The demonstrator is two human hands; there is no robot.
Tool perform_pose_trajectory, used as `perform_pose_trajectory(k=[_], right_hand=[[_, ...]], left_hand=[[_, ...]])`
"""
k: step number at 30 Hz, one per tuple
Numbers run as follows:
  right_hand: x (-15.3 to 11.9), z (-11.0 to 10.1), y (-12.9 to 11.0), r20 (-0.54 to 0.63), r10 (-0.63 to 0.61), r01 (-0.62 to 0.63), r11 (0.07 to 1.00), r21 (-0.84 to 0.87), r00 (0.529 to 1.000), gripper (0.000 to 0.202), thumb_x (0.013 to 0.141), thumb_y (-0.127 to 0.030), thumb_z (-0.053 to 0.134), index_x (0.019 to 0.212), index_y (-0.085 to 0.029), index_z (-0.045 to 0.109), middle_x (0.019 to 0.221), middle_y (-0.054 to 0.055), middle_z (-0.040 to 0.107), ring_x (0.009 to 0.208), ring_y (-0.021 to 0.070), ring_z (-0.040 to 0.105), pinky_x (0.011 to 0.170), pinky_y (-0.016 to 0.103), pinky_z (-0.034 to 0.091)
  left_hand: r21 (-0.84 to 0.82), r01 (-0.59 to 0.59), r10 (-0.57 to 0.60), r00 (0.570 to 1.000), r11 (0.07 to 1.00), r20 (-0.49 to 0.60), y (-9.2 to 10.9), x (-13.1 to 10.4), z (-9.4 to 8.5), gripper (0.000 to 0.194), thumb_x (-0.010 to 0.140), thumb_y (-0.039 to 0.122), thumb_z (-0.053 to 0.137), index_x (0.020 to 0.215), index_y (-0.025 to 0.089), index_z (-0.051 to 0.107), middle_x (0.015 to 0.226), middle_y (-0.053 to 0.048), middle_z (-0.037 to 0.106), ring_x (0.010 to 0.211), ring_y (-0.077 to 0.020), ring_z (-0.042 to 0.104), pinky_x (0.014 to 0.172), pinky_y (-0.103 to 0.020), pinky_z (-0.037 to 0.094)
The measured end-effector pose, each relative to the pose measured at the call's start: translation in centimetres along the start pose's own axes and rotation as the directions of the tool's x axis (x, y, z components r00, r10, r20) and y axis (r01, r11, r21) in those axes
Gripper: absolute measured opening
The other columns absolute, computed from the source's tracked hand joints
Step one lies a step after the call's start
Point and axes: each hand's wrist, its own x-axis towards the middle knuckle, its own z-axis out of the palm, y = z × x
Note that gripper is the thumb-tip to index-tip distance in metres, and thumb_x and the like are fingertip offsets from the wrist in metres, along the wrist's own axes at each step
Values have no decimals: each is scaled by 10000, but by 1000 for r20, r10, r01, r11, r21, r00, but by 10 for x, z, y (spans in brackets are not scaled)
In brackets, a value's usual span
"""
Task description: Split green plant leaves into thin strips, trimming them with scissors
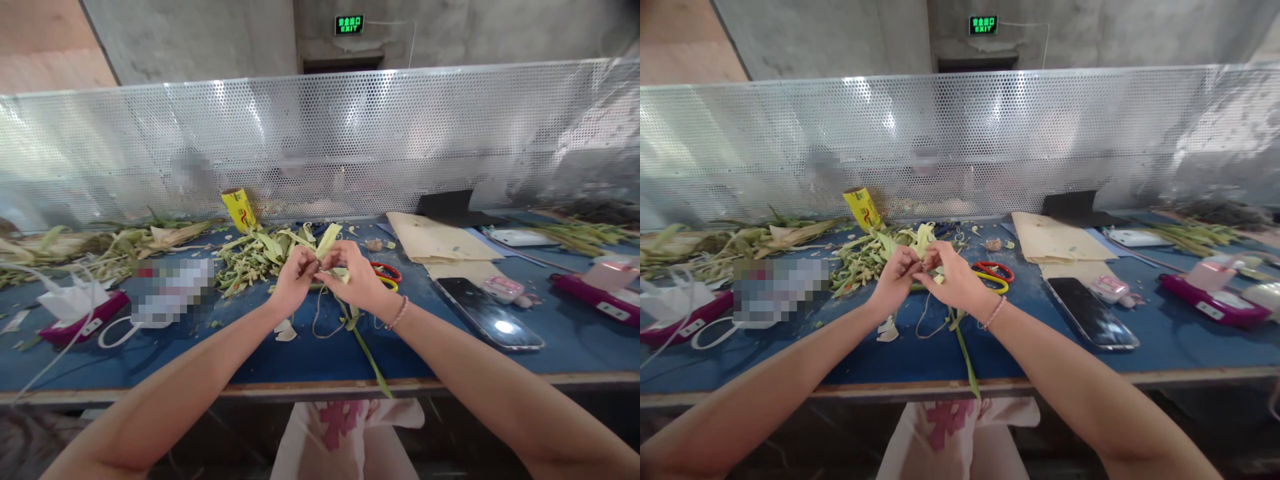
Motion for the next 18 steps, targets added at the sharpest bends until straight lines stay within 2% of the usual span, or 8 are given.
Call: perform_pose_trajectory(k=[2, 4, 7, 10, 14, 18], right_hand=[[0, 0, -2, 47, -51, 51, 999, 17, 998, 424, 739, -218, 590, 1091, -186, 357, 861, 44, 526, 792, 145, 565, 757, 341, 503], [0, -2, -4, 148, -94, 100, 994, -36, 985, 473, 733, -223, 594, 1145, -179, 367, 936, 77, 529, 874, 170, 552, 811, 375, 487], [1, -5, -6, 314, -121, 167, 978, -126, 942, 522, 752, -209, 558, 1233, -180, 357, 1103, 127, 511, 1041, 209, 500, 901, 422, 443], [-1, -4, -6, 369, -162, 230, 962, -147, 915, 524, 772, -138, 477, 1270, -178, 320, 1194, 139, 480, 1132, 208, 451, 944, 433, 411], [-2, -1, -9, 383, -219, 270, 959, -84, 897, 452, 695, -47, 432, 1130, -167, 404, 1071, 115, 541, 1043, 185, 508, 895, 393, 442], [-1, -2, -16, 436, -276, 305, 952, 3, 857, 362, 646, -63, 446, 986, -187, 443, 933, 87, 560, 902, 177, 530, 816, 343, 474]], left_hand=[[-73, 38, -39, 999, 997, -4, 0, 1, 1, 140, 709, 133, 525, 709, 189, 397, 545, 72, 449, 502, -59, 440, 512, -194, 335], [-169, 114, -113, 994, 979, 13, 0, 2, 2, 148, 697, 135, 515, 698, 188, 376, 531, 75, 428, 467, -51, 392, 482, -189, 304], [-316, 211, -215, 976, 925, 22, 2, 2, 2, 163, 636, 109, 500, 671, 184, 359, 488, 86, 348, 424, -39, 302, 441, -178, 251], [-418, 252, -264, 964, 873, 28, 8, 1, 1, 146, 610, 128, 485, 686, 185, 375, 471, 89, 307, 417, -43, 290, 438, -172, 263], [-421, 236, -255, 967, 876, 11, 10, 1, -1, 209, 634, 219, 588, 705, 181, 396, 511, 85, 365, 423, -28, 311, 428, -162, 268], [-329, 250, -275, 961, 911, -33, 5, 3, -1, 337, 641, 405, 643, 669, 183, 391, 463, 95, 299, 377, -25, 250, 376, -174, 176]])
